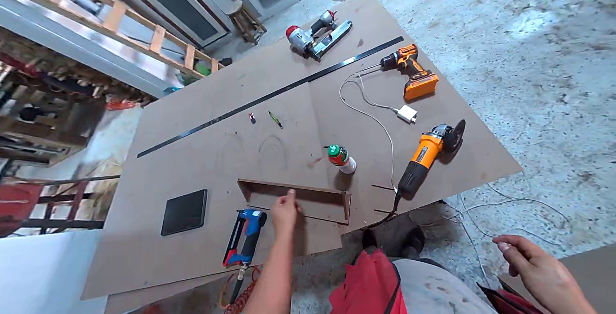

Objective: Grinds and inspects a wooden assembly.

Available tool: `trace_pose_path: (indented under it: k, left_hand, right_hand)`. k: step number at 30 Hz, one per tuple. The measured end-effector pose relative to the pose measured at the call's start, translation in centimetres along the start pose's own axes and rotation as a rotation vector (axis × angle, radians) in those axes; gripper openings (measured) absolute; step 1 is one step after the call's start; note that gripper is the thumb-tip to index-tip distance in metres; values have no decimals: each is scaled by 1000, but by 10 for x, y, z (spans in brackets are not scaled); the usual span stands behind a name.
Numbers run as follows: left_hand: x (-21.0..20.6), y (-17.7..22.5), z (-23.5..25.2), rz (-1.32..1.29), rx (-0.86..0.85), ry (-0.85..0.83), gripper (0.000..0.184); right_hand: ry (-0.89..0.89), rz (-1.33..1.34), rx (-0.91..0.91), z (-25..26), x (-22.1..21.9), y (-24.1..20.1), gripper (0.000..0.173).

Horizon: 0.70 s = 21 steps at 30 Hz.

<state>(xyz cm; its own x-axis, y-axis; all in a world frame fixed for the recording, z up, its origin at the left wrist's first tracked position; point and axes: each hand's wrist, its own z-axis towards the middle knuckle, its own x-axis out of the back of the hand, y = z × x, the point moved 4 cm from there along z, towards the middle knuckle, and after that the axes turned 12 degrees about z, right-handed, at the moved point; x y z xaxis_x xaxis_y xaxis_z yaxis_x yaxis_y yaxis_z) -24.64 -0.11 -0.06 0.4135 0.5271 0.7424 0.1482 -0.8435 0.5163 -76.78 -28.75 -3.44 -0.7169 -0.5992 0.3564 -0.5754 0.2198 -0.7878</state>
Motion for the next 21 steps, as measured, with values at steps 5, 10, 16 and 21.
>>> trace_pose_path:
  k: [5,10,16,21]
  left_hand:
    - [14,-20,103,-338,314,-70,75]
    - [16,-20,115,-257,288,-78,33]
    - [109,11,39,-562,-162,48,21]
    - [166,87,-35,-715,-571,110,18]
  right_hand:
    - [6,0,35,-20,-44,-30,32]
    - [29,49,87,-55,-84,-45,43]
    - [41,266,190,-93,-99,-76,32]
    - [-5,335,364,-103,-89,-111,45]
